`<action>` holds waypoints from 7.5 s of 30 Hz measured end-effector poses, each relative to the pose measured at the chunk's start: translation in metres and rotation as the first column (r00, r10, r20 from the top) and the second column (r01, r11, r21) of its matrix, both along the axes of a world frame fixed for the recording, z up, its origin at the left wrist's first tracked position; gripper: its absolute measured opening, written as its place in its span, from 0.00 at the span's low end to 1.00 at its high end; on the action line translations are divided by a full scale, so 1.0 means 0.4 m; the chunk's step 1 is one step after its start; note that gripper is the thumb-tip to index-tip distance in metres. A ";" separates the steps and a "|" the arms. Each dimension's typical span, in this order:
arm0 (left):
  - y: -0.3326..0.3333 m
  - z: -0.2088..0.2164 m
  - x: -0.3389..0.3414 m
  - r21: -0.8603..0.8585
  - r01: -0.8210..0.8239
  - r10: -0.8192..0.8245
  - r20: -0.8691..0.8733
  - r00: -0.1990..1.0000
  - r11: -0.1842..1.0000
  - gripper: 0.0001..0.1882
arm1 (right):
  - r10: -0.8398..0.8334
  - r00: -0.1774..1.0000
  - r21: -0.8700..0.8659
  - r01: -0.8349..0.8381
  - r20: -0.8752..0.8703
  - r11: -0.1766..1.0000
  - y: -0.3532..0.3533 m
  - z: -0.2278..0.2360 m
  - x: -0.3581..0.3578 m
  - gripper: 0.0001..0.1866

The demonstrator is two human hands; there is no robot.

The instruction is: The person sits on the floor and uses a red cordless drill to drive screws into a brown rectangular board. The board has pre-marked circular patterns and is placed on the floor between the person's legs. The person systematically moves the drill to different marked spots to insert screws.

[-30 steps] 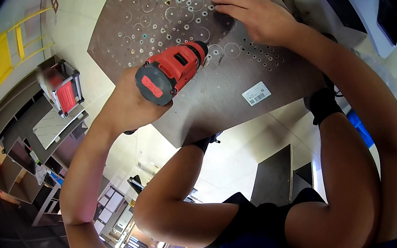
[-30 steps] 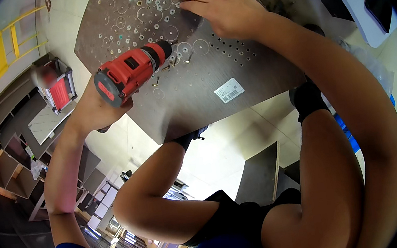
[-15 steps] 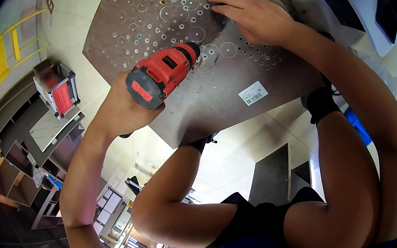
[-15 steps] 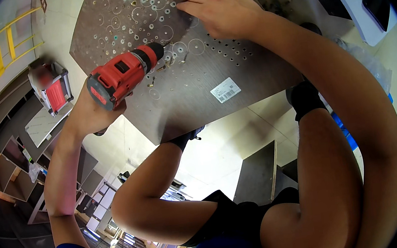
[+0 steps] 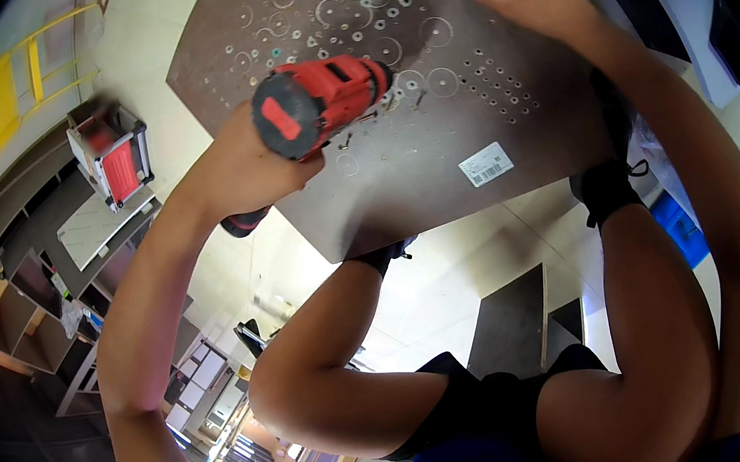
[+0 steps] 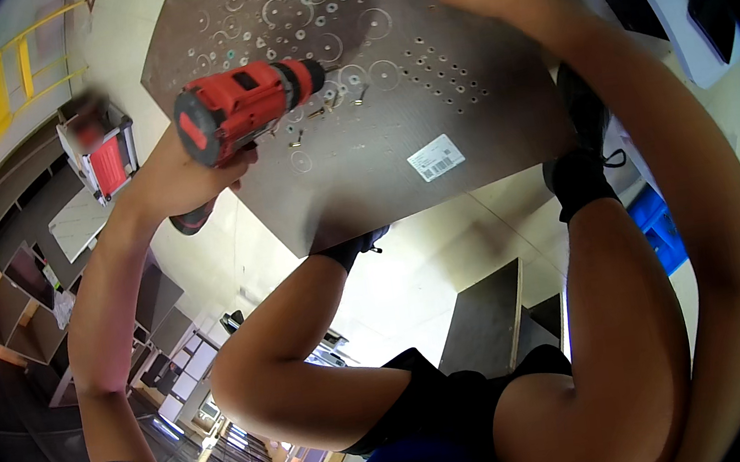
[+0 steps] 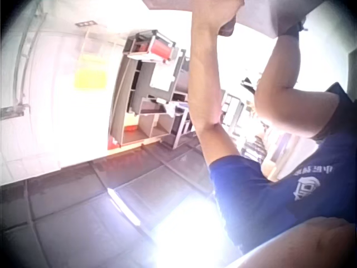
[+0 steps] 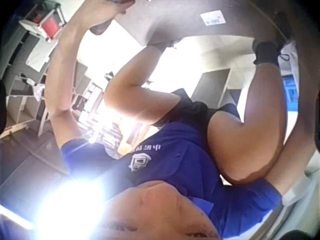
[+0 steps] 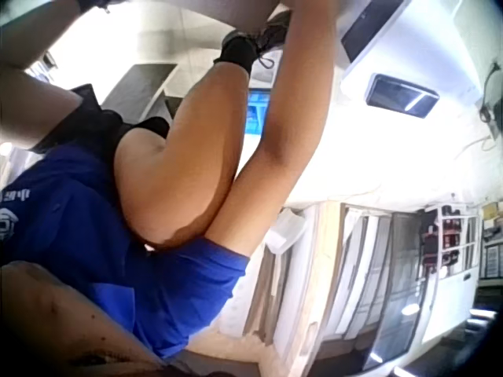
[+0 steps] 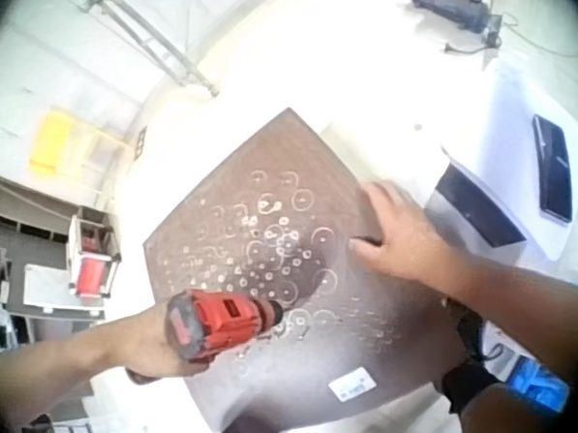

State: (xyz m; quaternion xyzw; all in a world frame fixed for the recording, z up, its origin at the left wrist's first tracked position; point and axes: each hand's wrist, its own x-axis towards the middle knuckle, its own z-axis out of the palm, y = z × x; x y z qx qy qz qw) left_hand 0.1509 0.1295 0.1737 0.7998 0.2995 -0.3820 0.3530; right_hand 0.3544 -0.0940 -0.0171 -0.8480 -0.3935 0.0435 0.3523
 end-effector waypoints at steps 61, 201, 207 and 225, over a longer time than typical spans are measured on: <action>0.030 0.015 0.000 -0.029 0.046 -0.046 -0.015 0.999 0.999 0.20 | -0.018 0.873 -0.101 -0.036 -0.488 0.994 0.000 -0.025 0.038 0.34; 0.014 0.045 0.043 -0.022 -0.021 0.019 -0.108 0.994 1.000 0.19 | -0.073 0.888 -0.176 -0.010 -0.454 0.984 -0.002 -0.015 0.029 0.34; 0.047 0.036 0.026 -0.048 0.207 -0.208 -0.005 0.978 0.977 0.19 | -0.027 0.907 -0.084 -0.010 -0.420 0.996 0.001 -0.005 0.021 0.34; 0.024 0.063 0.043 -0.077 0.127 -0.129 -0.011 0.992 0.989 0.19 | -0.060 0.899 -0.125 0.006 -0.433 0.992 -0.011 -0.027 0.032 0.34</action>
